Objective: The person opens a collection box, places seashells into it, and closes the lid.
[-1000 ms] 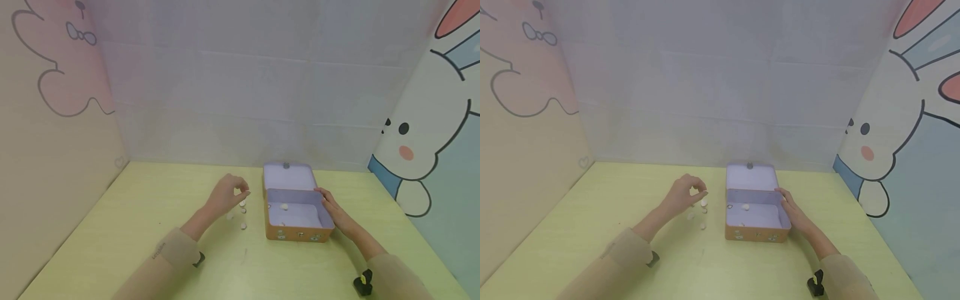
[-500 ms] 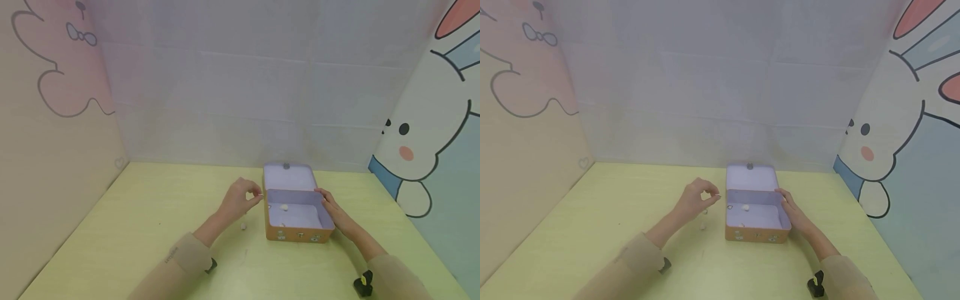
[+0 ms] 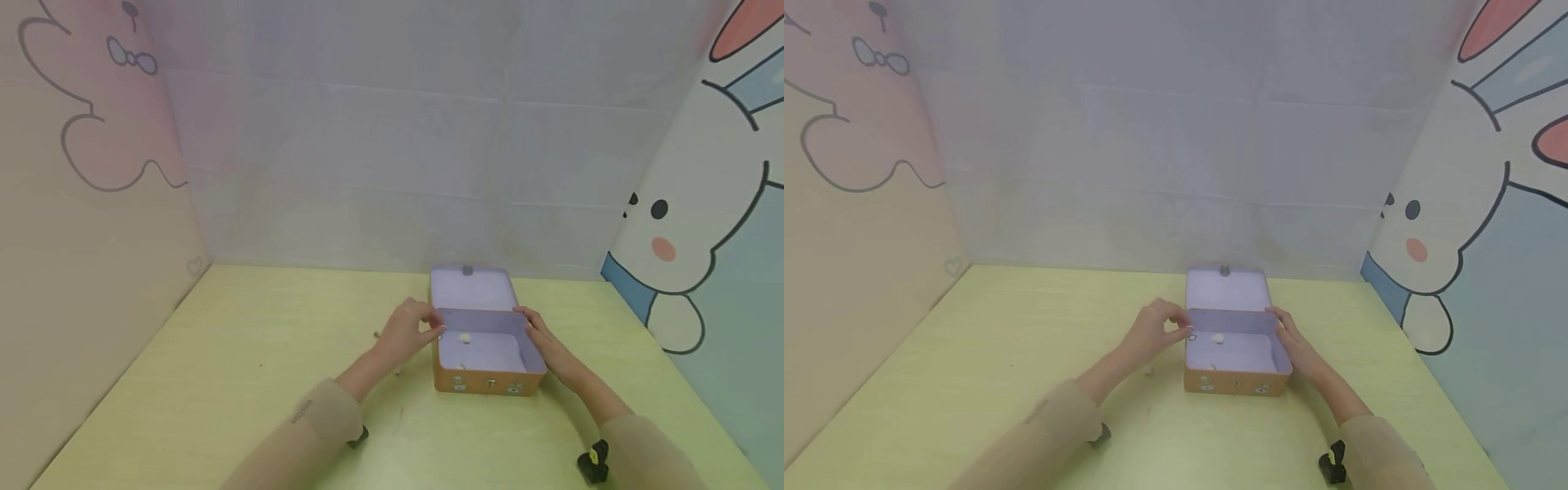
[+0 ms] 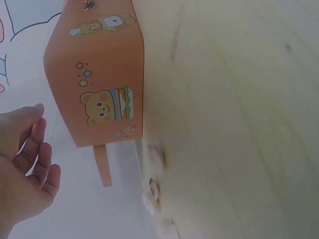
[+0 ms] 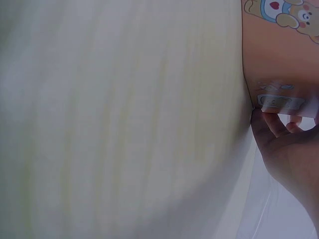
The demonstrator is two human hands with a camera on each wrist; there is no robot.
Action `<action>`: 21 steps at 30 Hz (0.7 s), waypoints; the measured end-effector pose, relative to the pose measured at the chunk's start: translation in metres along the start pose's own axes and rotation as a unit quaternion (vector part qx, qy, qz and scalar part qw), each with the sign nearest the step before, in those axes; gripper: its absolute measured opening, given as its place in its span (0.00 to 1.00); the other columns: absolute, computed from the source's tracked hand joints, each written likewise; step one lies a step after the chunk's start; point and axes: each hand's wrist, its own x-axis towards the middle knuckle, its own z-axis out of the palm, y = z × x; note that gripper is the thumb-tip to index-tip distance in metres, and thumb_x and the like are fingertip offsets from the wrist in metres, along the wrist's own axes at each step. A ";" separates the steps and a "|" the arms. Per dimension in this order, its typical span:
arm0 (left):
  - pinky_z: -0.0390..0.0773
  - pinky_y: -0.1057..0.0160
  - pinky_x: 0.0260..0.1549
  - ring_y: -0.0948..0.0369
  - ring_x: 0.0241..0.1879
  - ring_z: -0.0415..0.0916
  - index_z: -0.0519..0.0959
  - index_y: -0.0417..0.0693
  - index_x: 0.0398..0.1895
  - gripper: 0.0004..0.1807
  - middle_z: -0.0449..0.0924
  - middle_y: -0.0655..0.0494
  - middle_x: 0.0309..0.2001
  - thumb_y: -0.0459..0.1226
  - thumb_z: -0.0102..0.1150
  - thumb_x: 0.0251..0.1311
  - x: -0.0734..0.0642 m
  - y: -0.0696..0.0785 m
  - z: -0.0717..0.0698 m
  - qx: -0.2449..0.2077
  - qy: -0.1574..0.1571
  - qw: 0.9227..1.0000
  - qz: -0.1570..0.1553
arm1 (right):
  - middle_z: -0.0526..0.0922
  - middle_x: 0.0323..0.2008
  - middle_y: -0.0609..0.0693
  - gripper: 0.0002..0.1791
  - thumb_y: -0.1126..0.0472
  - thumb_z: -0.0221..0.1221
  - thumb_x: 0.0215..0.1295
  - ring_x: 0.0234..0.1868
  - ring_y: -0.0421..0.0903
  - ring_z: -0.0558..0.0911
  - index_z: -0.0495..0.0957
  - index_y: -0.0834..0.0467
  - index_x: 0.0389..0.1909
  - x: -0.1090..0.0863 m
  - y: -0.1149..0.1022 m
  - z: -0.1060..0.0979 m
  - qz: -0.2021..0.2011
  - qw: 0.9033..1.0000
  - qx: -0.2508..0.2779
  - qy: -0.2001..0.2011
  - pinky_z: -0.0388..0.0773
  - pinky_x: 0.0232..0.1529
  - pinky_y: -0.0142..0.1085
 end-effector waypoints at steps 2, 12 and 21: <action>0.71 0.70 0.39 0.65 0.36 0.71 0.83 0.51 0.32 0.03 0.81 0.63 0.30 0.38 0.65 0.55 0.002 0.000 0.005 0.006 -0.011 1.000 -0.003 | 0.39 0.71 0.66 0.26 0.57 0.32 0.77 0.71 0.67 0.35 0.44 0.61 0.71 0.000 0.000 0.000 -0.001 1.000 0.001 0.000 0.34 0.63 0.69; 0.68 0.72 0.35 0.65 0.33 0.69 0.84 0.52 0.32 0.04 0.81 0.65 0.29 0.40 0.66 0.54 0.011 0.004 0.016 0.054 -0.048 0.997 -0.007 | 0.38 0.71 0.66 0.26 0.57 0.32 0.77 0.71 0.68 0.35 0.44 0.62 0.70 -0.001 0.002 0.000 -0.006 1.000 0.007 -0.001 0.33 0.62 0.69; 0.68 0.71 0.34 0.62 0.35 0.71 0.84 0.50 0.34 0.06 0.82 0.64 0.30 0.38 0.67 0.53 0.011 0.004 0.015 0.037 -0.050 0.998 -0.017 | 0.39 0.71 0.66 0.25 0.56 0.32 0.77 0.71 0.68 0.36 0.45 0.61 0.70 0.000 0.002 0.000 -0.003 1.000 0.001 0.002 0.34 0.62 0.69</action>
